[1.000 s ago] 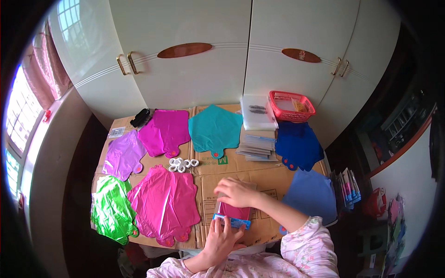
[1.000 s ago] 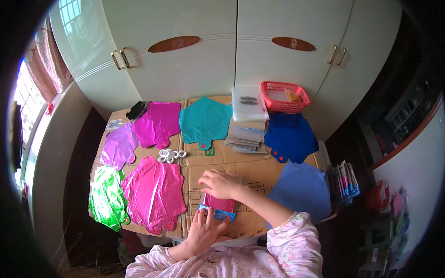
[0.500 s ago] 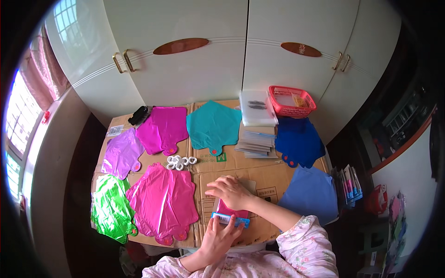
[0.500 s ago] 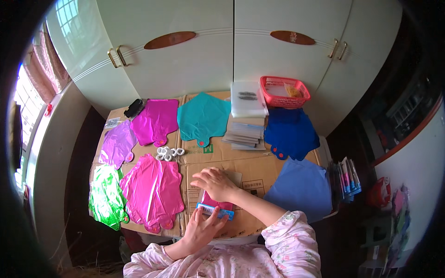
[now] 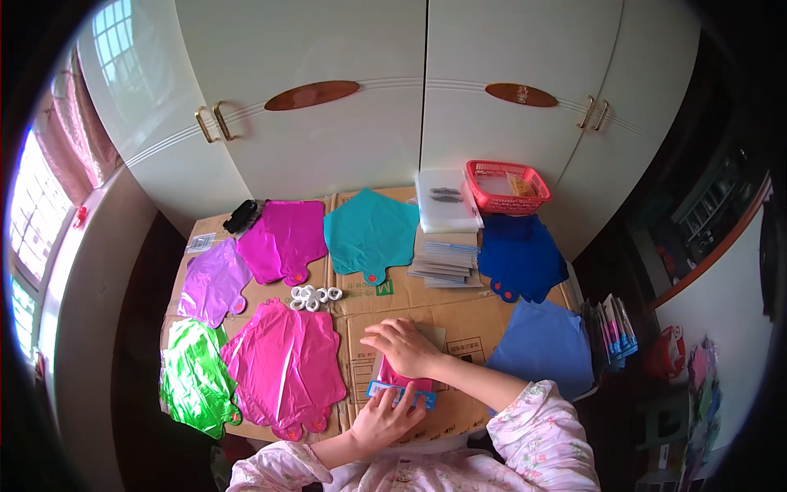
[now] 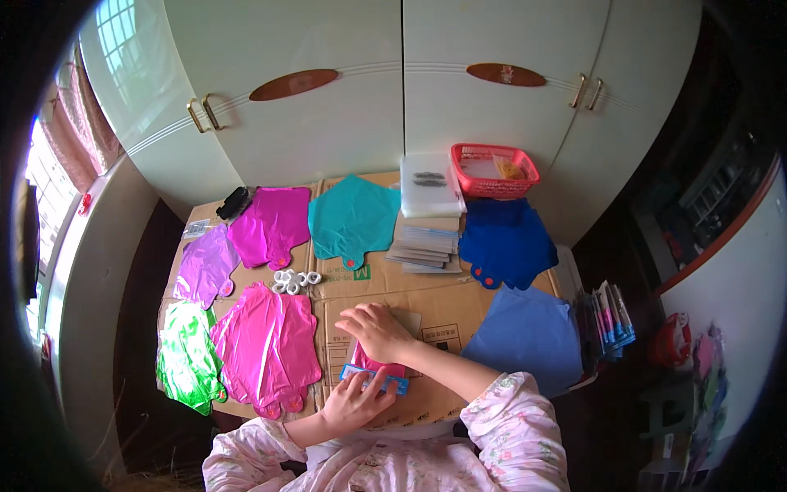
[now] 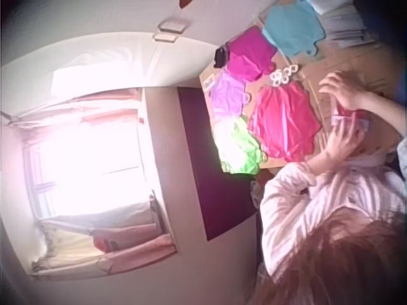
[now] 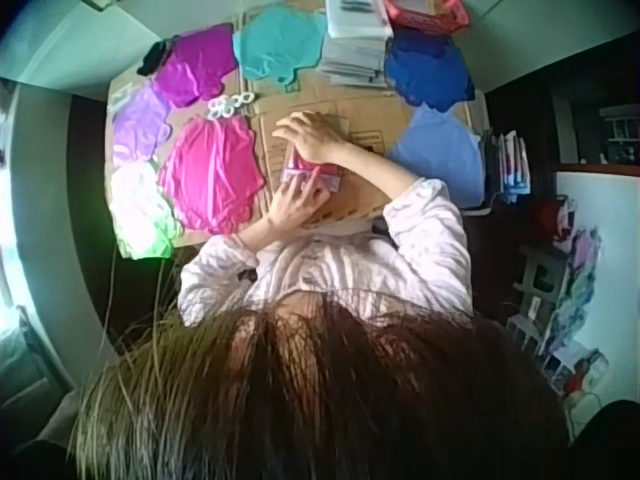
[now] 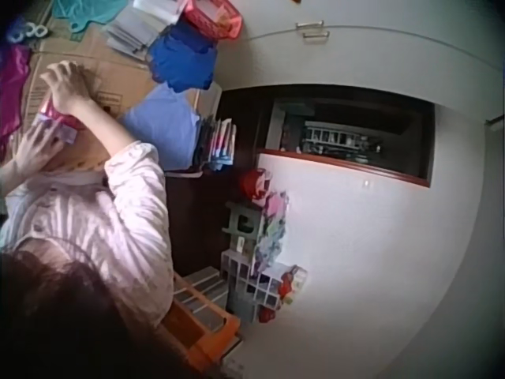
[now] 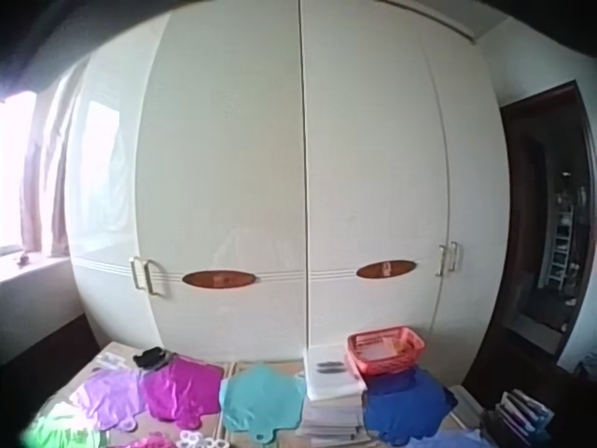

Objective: Folding colored plastic sheets and placing them into clear plastic packaging sleeves.

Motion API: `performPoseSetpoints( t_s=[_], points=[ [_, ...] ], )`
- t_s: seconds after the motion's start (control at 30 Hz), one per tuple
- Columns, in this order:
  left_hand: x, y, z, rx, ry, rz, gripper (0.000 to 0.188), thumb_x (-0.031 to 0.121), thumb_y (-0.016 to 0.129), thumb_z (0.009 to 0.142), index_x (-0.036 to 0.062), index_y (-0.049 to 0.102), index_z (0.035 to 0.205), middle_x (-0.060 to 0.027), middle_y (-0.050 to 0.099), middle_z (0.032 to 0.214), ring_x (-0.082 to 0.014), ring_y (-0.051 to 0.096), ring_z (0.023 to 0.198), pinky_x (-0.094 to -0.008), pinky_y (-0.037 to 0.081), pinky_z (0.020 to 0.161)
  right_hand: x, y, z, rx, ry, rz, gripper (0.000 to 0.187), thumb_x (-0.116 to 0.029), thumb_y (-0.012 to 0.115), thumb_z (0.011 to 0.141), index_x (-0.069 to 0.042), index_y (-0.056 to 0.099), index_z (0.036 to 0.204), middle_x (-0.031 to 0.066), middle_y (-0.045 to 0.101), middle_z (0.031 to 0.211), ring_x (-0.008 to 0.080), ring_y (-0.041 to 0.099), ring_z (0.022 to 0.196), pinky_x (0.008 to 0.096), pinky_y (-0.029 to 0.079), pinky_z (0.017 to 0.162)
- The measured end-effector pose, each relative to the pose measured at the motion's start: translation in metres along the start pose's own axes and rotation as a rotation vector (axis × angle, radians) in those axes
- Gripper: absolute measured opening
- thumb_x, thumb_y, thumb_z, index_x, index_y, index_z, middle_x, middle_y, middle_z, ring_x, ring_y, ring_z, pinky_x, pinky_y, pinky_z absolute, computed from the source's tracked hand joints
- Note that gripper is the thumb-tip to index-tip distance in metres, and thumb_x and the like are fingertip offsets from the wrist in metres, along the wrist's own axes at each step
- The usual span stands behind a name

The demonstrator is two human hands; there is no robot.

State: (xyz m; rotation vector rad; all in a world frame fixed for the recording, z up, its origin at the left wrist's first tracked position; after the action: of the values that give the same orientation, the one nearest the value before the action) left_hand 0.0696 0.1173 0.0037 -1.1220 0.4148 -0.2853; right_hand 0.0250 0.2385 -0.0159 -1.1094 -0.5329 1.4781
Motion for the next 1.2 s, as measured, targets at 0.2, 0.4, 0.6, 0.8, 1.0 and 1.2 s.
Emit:
performPoseSetpoints(
  t_s=[0.2,0.4,0.6,0.8,1.0,1.2],
  points=[
    [0.001,0.001,0.002,-0.063,-0.030,0.017,0.029,0.020,0.054,0.078,0.0207,0.055,0.107,-0.0092,0.052,0.123,-0.0230,0.051,0.091,-0.0334,0.047,0.077,0.088,-0.069,0.055,0.118,0.223,-0.017,0.029,-0.002,0.047,0.081,-0.003,0.057,0.108,0.0149,0.058,0.112,0.0342,0.057,0.101,0.0442,0.046,0.086],
    [0.001,-0.007,0.015,-0.076,-0.007,-0.014,0.031,0.020,0.054,0.079,0.0183,0.052,0.110,-0.0118,0.052,0.120,-0.0245,0.052,0.090,-0.0320,0.050,0.073,0.245,-0.118,0.048,-0.085,0.411,-0.399,0.046,-0.011,0.056,0.078,0.001,0.049,0.121,0.0212,0.049,0.130,0.0352,0.049,0.118,0.0404,0.041,0.100],
    [-0.004,-0.011,0.017,-0.112,-0.020,-0.042,0.032,0.018,0.054,0.079,0.0194,0.052,0.111,-0.0125,0.052,0.120,-0.0257,0.049,0.094,-0.0315,0.051,0.075,0.259,-0.106,0.054,-0.313,0.449,-0.428,0.028,-0.017,0.057,0.080,-0.010,0.064,0.107,0.0109,0.063,0.114,0.0305,0.061,0.100,0.0421,0.048,0.088],
    [-0.002,-0.007,0.016,-0.095,-0.024,-0.031,0.034,0.017,0.054,0.079,0.0198,0.051,0.113,-0.0123,0.051,0.120,-0.0259,0.048,0.095,-0.0317,0.051,0.075,0.261,-0.117,0.054,-0.157,0.486,-0.373,0.019,-0.023,0.052,0.084,-0.014,0.069,0.084,0.0149,0.067,0.079,0.0343,0.065,0.076,0.0455,0.051,0.071],
    [0.003,0.003,0.007,-0.094,-0.027,-0.037,0.034,0.018,0.055,0.079,0.0174,0.051,0.113,-0.0128,0.054,0.117,-0.0252,0.051,0.089,-0.0326,0.052,0.073,0.253,-0.142,0.045,0.103,0.597,-0.320,0.011,-0.020,0.057,0.081,-0.012,0.065,0.079,0.0126,0.066,0.075,0.0326,0.064,0.072,0.0436,0.051,0.064],
    [0.010,0.004,0.017,-0.180,-0.019,0.032,0.036,0.020,0.056,0.078,0.0094,0.052,0.113,-0.0134,0.057,0.107,-0.0215,0.056,0.076,-0.0348,0.052,0.067,0.162,-0.157,0.036,0.305,0.285,-0.424,0.008,-0.014,0.061,0.077,-0.009,0.055,0.073,0.0083,0.062,0.066,0.0288,0.062,0.061,0.0391,0.050,0.056]
  ],
)
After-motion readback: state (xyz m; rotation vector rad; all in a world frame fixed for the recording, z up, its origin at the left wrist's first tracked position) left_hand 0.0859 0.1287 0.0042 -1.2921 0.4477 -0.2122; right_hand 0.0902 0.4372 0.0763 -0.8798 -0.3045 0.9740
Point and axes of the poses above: each hand's wrist, its own z-axis towards the middle knuckle, its own y-axis out of the palm, x = y × z, the point moved 9 cm from there along z, towards the middle knuckle
